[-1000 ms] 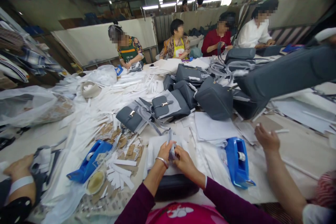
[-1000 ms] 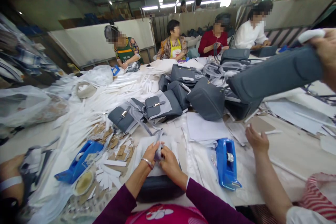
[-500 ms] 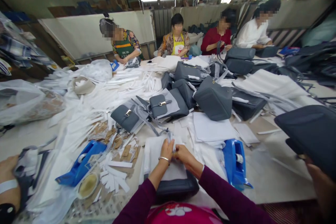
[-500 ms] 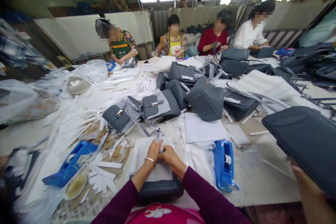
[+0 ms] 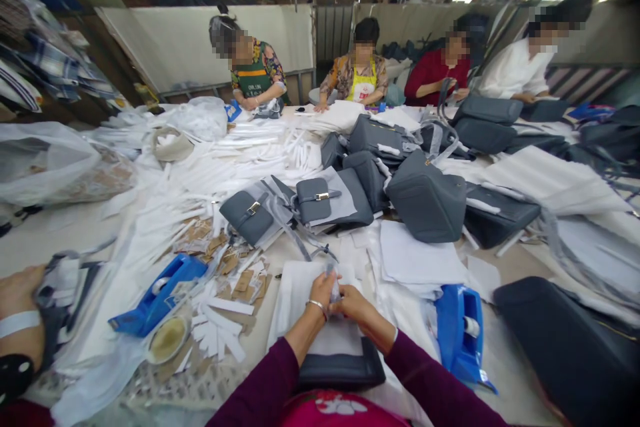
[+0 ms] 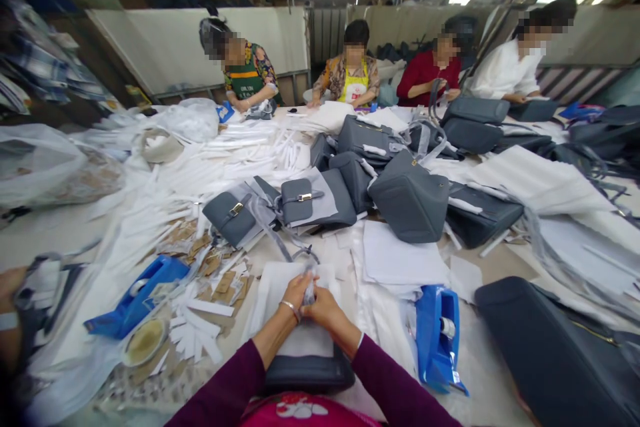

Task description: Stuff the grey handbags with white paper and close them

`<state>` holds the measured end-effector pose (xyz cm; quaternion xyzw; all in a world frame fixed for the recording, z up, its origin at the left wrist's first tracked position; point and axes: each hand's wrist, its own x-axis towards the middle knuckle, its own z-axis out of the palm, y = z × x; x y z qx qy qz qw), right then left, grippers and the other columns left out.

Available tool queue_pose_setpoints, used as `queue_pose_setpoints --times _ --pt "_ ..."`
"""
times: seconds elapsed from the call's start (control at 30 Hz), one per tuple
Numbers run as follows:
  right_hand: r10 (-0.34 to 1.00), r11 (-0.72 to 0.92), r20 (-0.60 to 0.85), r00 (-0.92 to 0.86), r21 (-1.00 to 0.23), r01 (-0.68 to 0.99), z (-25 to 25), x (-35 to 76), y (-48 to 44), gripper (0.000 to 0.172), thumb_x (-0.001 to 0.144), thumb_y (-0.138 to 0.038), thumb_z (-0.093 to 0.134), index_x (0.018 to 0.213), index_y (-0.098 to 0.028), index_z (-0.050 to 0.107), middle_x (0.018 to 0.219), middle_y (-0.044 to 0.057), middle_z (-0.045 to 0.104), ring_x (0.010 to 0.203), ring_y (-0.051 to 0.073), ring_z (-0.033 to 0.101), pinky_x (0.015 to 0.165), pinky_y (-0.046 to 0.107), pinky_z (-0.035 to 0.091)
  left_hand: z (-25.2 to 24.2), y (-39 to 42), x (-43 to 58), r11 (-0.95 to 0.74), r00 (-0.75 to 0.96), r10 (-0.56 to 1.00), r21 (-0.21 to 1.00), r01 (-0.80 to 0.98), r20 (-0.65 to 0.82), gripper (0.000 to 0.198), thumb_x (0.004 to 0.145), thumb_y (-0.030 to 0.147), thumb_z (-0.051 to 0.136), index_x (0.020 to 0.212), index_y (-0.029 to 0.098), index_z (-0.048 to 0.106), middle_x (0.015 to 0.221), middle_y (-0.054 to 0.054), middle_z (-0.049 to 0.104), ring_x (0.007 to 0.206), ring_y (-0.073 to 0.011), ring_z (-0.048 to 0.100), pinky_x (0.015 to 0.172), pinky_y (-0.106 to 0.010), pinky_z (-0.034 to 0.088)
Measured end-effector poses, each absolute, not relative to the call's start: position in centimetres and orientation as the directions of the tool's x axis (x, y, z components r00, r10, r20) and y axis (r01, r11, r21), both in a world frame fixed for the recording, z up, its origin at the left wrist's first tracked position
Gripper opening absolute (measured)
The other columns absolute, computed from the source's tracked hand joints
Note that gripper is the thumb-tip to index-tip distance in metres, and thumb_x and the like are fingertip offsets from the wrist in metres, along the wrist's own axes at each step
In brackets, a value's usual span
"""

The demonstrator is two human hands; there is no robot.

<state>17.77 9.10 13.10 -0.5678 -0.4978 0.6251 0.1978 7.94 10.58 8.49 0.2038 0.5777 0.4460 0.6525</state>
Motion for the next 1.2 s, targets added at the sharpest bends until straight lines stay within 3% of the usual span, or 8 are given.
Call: queue_pose_setpoints --times 0.13,0.37,0.6,0.7,0.83,0.93,1.07,1.2 --pt "0.780 -0.528 -0.559 -0.280 -0.829 0.183 12.9 17.4 9.5 0.016 0.051 -0.014 0.050 0.066 -0.016 0.056 0.055 -0.004 0.050 0.047 0.010 0.040 0.049 0.024 0.033 8.0 10.8 8.1 0.463 -0.110 0.852 0.834 -0.301 -0.512 0.061 0.056 0.069 0.068 0.078 0.012 0.065 0.065 -0.002 0.062 0.056 -0.0131 0.054 0.055 -0.025 0.041" --pt "0.958 -0.202 -0.254 -0.135 -0.929 0.309 11.5 17.6 8.6 0.016 0.051 -0.013 0.050 0.066 -0.018 0.055 0.073 0.000 0.057 0.072 0.016 0.051 0.067 0.027 0.041 7.3 11.0 8.0 0.480 -0.041 0.839 0.773 -0.415 -0.542 0.055 0.061 0.064 0.069 0.083 0.013 0.063 0.080 -0.007 0.066 0.074 -0.0200 0.061 0.072 -0.032 0.047" --pt "0.746 -0.613 -0.618 -0.250 -0.783 0.108 12.0 17.2 9.6 0.017 0.048 -0.020 0.050 0.065 -0.017 0.054 0.047 -0.006 0.045 0.041 0.009 0.038 0.047 0.025 0.034 7.5 10.1 8.1 0.460 -0.199 0.825 0.833 -0.307 -0.529 0.046 0.062 0.047 0.076 0.095 0.018 0.059 0.115 -0.014 0.061 0.120 -0.0281 0.049 0.100 -0.034 0.036" --pt "0.791 -0.590 -0.572 -0.218 -0.807 -0.021 11.7 17.1 9.3 0.015 0.049 -0.022 0.053 0.063 -0.017 0.054 0.050 -0.004 0.050 0.044 0.010 0.043 0.051 0.026 0.038 7.9 10.1 7.8 0.376 -0.253 0.872 0.904 -0.202 -0.419 0.034 0.071 0.047 0.067 0.087 0.020 0.057 0.098 -0.009 0.062 0.104 -0.0245 0.054 0.094 -0.033 0.039" --pt "0.857 -0.494 -0.495 -0.143 -0.868 0.044 10.4 17.5 8.8 0.012 0.051 -0.021 0.054 0.062 -0.017 0.055 0.053 -0.003 0.053 0.049 0.011 0.045 0.053 0.026 0.038 8.4 10.2 6.7 0.277 -0.452 0.866 0.958 0.074 -0.215 0.026 0.071 0.045 0.066 0.072 0.021 0.056 0.080 -0.004 0.054 0.081 -0.0206 0.051 0.081 -0.031 0.041" --pt "0.908 -0.395 -0.414 -0.068 -0.898 0.191 9.5 17.7 8.5 0.012 0.051 -0.017 0.055 0.062 -0.018 0.057 0.059 -0.003 0.053 0.055 0.013 0.048 0.055 0.026 0.039 8.5 10.4 6.0 0.388 -0.307 0.891 0.912 0.132 -0.335 0.035 0.062 0.047 0.073 0.052 0.020 0.052 0.061 0.000 0.047 0.064 -0.0171 0.046 0.065 -0.029 0.039" --pt "0.944 -0.278 -0.321 -0.079 -0.900 0.336 9.3 17.8 8.3 0.011 0.052 -0.011 0.053 0.060 -0.018 0.056 0.067 -0.001 0.052 0.063 0.016 0.051 0.060 0.027 0.042 8.1 10.3 5.9 0.568 0.038 0.822 0.816 -0.107 -0.568 0.042 0.053 0.053 0.075 0.046 0.018 0.053 0.045 0.002 0.044 0.046 -0.0110 0.038 0.048 -0.025 0.027" --pt "0.966 -0.187 -0.244 -0.090 -0.891 0.413 10.3 19.4 8.0 0.027 0.058 -0.009 0.048 0.080 -0.019 0.059 0.080 0.003 0.055 0.068 0.017 0.053 0.067 0.031 0.046 7.5 9.9 6.4 0.567 0.005 0.815 0.796 -0.213 -0.579 0.044 0.044 0.054 0.078 0.052 0.016 0.058 0.048 0.001 0.050 0.045 -0.0102 0.041 0.046 -0.025 0.028"
